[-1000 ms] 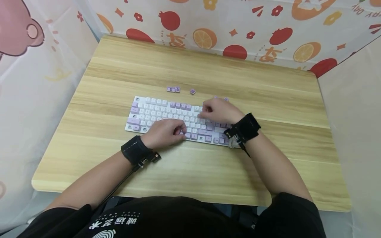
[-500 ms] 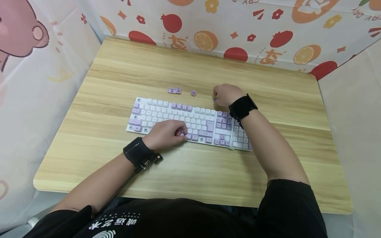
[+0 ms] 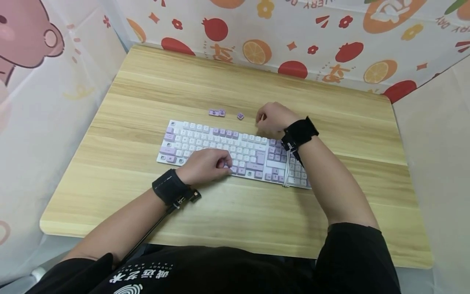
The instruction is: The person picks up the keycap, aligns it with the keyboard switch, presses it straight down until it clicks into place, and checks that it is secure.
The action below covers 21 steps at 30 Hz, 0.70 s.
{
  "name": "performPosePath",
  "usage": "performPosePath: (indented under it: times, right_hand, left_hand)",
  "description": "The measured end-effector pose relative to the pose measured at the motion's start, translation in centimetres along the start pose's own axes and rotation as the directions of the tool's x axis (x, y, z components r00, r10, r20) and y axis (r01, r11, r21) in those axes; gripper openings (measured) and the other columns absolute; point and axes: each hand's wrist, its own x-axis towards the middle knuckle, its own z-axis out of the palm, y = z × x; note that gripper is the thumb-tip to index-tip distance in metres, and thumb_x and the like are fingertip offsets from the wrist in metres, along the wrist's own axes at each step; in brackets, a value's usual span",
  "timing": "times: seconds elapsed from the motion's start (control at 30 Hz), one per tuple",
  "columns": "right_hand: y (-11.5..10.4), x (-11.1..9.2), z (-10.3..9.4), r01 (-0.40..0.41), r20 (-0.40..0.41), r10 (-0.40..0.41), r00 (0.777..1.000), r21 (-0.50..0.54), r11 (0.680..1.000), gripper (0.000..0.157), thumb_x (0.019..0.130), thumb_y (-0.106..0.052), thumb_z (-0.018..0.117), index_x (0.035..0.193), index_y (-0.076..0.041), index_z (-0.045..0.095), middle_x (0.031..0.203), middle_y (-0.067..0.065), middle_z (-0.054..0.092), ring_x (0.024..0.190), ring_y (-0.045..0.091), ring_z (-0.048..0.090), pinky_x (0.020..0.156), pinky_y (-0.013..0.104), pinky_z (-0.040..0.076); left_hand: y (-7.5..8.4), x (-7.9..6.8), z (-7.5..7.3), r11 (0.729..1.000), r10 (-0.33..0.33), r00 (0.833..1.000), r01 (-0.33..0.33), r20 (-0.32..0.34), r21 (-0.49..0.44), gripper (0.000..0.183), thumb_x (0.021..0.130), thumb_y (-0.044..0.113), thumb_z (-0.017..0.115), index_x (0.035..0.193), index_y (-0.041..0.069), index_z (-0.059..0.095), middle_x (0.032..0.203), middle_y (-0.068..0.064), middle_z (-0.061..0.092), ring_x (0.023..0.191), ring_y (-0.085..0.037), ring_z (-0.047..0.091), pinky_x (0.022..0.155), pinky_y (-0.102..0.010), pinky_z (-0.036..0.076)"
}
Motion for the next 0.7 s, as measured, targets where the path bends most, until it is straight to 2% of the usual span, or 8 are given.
performPosePath:
  times: [0.07,0.13,0.2,0.27,0.33,0.4,0.5,0.7]
  right_hand:
    - [-0.1,-0.6,-0.2,0.012,-0.027,-0.008,1.0,0.163,0.986,0.024,0.095,-0.018,0.057,0.112,-0.008,0.07,0.097,0.012,0.068,0.081,0.029,0.064,0.074,0.034,0.052]
    - [-0.4,-1.3,-0.3,0.028,-0.053,-0.01,0.999,0.354,0.935,0.025,0.096,-0.018,0.058,0.115,-0.003,0.069,0.103,0.015,0.071,0.088,0.034,0.069,0.079,0.036,0.058]
    - [-0.9,-2.1,-0.3,0.058,-0.076,-0.021,0.997,0.532,0.845,0.026,0.097,-0.015,0.06,0.117,0.001,0.066,0.107,0.017,0.07,0.096,0.036,0.07,0.085,0.041,0.057]
    - [-1.6,-3.0,0.0,0.105,-0.1,-0.05,0.994,0.664,0.74,0.027,0.096,-0.012,0.061,0.117,0.005,0.064,0.109,0.019,0.07,0.099,0.036,0.07,0.088,0.048,0.054]
    - [-2.3,-3.7,0.3,0.144,-0.12,-0.081,0.989,0.746,0.65,0.027,0.096,-0.009,0.063,0.117,0.007,0.062,0.109,0.02,0.069,0.099,0.034,0.071,0.09,0.052,0.051]
    - [-2.9,-4.5,0.5,0.18,-0.14,-0.113,0.984,0.792,0.583,0.025,0.095,-0.005,0.062,0.117,0.008,0.062,0.108,0.021,0.07,0.097,0.031,0.072,0.09,0.055,0.049]
    - [-3.7,-5.3,0.8,0.23,-0.172,-0.157,0.973,0.817,0.53,0.021,0.095,0.002,0.058,0.115,0.008,0.063,0.107,0.021,0.071,0.095,0.029,0.073,0.088,0.052,0.052]
    - [-4.3,-6.2,1.4,0.296,-0.238,-0.179,0.955,0.818,0.494,0.019,0.091,0.008,0.056,0.108,0.007,0.064,0.103,0.021,0.071,0.092,0.028,0.073,0.084,0.043,0.056]
  left_hand:
    - [0.1,0.0,0.0,1.0,0.002,1.0,-0.002,0.001,0.003,0.014,0.085,0.035,0.075,0.086,0.025,0.066,0.068,0.007,0.055,0.063,-0.011,0.051,0.057,-0.03,0.041]
    - [0.0,0.0,0.1,1.0,0.005,1.0,-0.005,-0.001,0.007,0.014,0.085,0.035,0.075,0.086,0.025,0.066,0.068,0.008,0.055,0.063,-0.01,0.051,0.057,-0.03,0.04]
    - [0.0,-0.1,0.2,1.0,0.007,1.0,-0.007,-0.003,0.008,0.014,0.085,0.035,0.075,0.086,0.025,0.066,0.067,0.008,0.055,0.063,-0.01,0.051,0.057,-0.03,0.04]
    - [0.0,-0.1,0.2,1.0,0.01,1.0,-0.01,-0.004,0.008,0.014,0.085,0.035,0.075,0.085,0.025,0.066,0.067,0.008,0.055,0.062,-0.011,0.051,0.056,-0.03,0.04]
    - [0.0,-0.1,0.2,1.0,0.012,1.0,-0.012,-0.006,0.004,0.014,0.085,0.035,0.075,0.085,0.025,0.066,0.067,0.007,0.055,0.062,-0.011,0.051,0.056,-0.03,0.04]
    - [0.0,-0.1,0.2,1.0,0.014,1.0,-0.014,-0.01,0.001,0.014,0.084,0.035,0.075,0.085,0.025,0.066,0.067,0.007,0.055,0.062,-0.011,0.051,0.056,-0.03,0.041]
    - [0.0,0.0,0.2,1.0,0.012,1.0,-0.012,-0.015,-0.001,0.014,0.084,0.035,0.075,0.086,0.025,0.066,0.067,0.007,0.055,0.062,-0.011,0.051,0.056,-0.031,0.041]
    - [0.0,0.1,0.2,1.0,0.004,1.0,-0.004,-0.006,-0.009,0.013,0.085,0.034,0.075,0.087,0.024,0.067,0.067,0.006,0.055,0.062,-0.012,0.051,0.057,-0.03,0.04]
